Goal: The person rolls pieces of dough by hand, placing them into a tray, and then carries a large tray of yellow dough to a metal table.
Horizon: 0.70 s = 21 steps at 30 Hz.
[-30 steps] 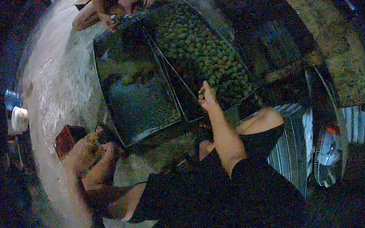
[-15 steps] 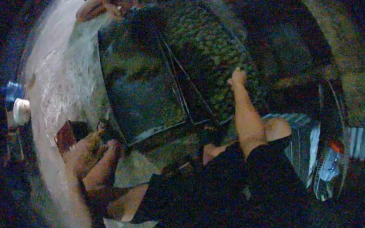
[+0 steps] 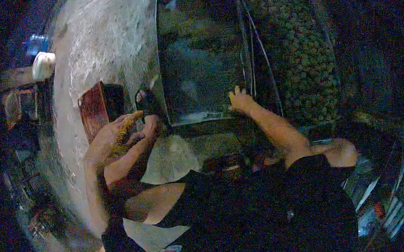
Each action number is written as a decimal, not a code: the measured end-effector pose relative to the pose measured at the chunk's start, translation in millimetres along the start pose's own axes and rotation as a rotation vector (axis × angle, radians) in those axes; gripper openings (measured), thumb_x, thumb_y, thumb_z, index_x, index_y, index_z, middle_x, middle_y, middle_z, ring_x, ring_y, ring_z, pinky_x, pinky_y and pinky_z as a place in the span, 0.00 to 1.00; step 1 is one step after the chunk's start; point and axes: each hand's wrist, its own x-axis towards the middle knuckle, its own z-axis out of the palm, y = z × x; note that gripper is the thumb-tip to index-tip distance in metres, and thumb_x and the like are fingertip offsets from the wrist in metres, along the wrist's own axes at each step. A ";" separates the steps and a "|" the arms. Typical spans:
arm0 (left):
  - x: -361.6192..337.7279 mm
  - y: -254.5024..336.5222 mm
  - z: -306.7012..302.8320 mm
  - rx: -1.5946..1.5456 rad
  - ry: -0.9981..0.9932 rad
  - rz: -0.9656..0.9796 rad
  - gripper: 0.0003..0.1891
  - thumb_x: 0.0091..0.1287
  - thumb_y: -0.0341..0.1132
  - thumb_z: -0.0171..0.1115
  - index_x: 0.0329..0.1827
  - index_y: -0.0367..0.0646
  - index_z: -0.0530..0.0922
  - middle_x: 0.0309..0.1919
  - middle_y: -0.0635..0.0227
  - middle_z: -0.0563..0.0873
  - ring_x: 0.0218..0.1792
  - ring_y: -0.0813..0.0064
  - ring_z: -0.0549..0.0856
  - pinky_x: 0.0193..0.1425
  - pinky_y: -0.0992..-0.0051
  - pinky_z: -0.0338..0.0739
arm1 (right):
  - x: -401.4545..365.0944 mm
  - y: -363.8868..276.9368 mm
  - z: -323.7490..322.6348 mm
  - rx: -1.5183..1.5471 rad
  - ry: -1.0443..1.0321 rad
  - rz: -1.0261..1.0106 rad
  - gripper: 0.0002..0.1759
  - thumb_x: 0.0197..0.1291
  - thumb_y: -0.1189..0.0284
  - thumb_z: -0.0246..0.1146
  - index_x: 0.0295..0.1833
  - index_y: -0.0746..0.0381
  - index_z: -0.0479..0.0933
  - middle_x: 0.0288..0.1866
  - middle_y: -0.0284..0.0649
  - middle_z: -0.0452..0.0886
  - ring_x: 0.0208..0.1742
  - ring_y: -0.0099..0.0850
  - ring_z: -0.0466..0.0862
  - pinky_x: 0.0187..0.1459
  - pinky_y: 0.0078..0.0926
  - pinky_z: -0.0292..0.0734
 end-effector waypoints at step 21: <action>-11.0 6.1 -15.8 0.060 0.010 -0.050 0.19 0.67 0.31 0.50 0.61 0.41 0.70 0.57 0.68 0.74 0.50 0.73 0.78 0.55 0.76 0.74 | 33.8 37.5 2.0 -0.145 0.123 -0.263 0.10 0.50 0.80 0.58 0.41 0.65 0.71 0.39 0.48 0.75 0.42 0.44 0.77 0.43 0.39 0.75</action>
